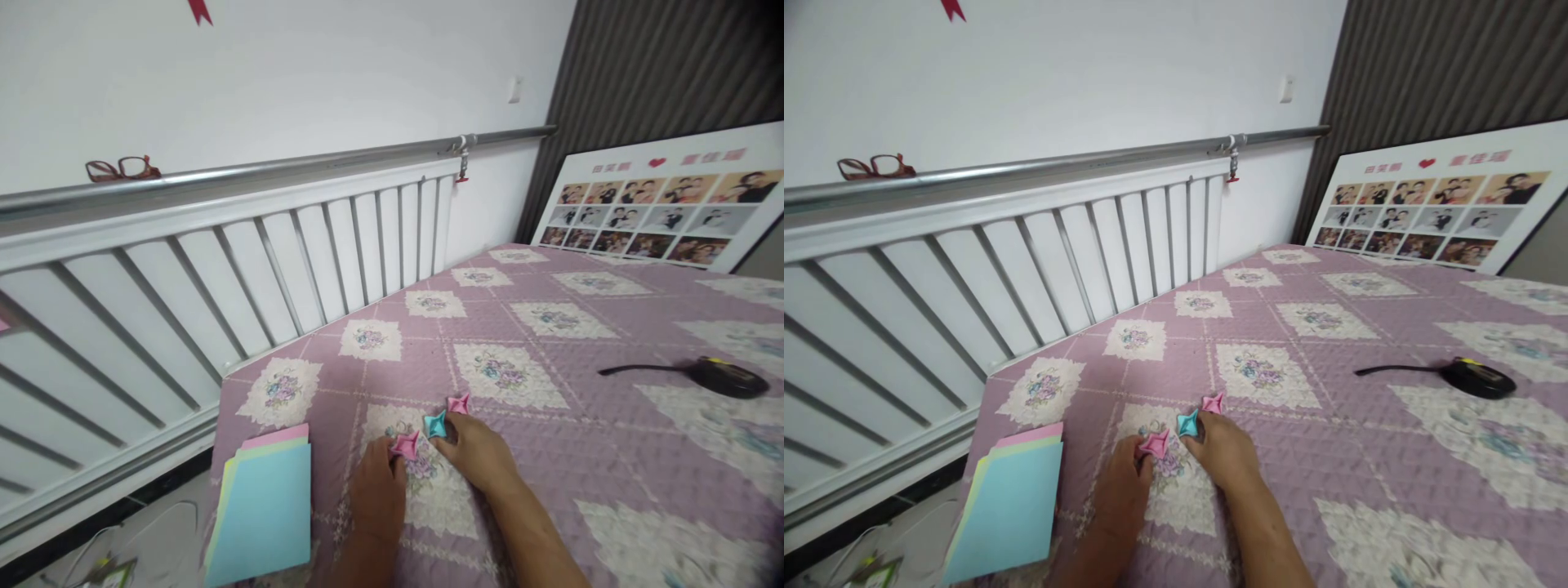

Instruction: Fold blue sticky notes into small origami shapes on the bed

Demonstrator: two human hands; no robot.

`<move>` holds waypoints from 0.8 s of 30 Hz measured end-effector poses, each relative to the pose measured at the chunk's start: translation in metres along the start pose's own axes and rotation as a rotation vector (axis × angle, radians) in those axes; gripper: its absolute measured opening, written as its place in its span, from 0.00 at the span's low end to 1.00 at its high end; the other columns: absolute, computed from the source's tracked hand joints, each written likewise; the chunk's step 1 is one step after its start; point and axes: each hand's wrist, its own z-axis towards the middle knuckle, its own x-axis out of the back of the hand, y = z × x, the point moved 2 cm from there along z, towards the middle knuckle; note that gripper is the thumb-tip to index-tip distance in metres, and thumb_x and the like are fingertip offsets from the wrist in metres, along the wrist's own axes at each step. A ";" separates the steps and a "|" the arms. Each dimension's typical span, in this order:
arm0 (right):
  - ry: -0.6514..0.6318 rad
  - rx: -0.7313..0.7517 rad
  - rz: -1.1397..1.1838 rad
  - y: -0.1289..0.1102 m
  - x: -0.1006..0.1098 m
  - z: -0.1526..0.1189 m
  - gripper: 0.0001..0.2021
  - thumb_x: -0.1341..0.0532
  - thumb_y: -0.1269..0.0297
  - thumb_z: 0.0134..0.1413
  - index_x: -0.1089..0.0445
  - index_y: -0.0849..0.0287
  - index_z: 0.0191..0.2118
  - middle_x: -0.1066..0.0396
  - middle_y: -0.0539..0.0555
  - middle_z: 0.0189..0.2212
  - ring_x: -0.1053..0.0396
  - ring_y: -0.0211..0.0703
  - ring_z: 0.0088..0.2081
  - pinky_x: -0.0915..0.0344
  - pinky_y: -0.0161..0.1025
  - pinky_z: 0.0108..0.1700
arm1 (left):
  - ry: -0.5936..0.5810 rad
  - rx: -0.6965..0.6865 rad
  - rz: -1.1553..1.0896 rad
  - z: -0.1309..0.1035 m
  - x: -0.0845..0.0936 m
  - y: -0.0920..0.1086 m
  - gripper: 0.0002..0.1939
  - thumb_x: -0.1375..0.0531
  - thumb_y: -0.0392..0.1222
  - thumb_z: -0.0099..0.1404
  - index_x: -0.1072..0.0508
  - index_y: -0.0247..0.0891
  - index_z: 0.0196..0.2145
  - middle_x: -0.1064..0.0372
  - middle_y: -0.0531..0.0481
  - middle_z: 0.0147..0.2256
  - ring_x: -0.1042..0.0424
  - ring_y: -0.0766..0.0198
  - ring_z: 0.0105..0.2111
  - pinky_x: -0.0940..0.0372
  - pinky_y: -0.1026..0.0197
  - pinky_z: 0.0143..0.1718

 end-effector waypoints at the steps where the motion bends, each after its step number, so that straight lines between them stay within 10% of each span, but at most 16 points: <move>1: 0.004 -0.009 -0.013 -0.002 0.000 0.000 0.09 0.40 0.56 0.49 0.31 0.55 0.35 0.26 0.53 0.33 0.31 0.43 0.34 0.46 0.34 0.31 | 0.001 0.002 0.000 0.000 0.000 0.000 0.14 0.44 0.39 0.64 0.32 0.43 0.48 0.30 0.51 0.44 0.32 0.63 0.44 0.44 0.66 0.42; 24: 0.048 -0.047 -0.052 -0.013 -0.006 -0.001 0.11 0.40 0.53 0.48 0.35 0.55 0.25 0.29 0.51 0.26 0.33 0.43 0.30 0.52 0.36 0.28 | 0.023 0.013 0.023 -0.002 0.005 0.003 0.12 0.44 0.40 0.65 0.31 0.43 0.47 0.29 0.52 0.44 0.31 0.63 0.43 0.43 0.65 0.41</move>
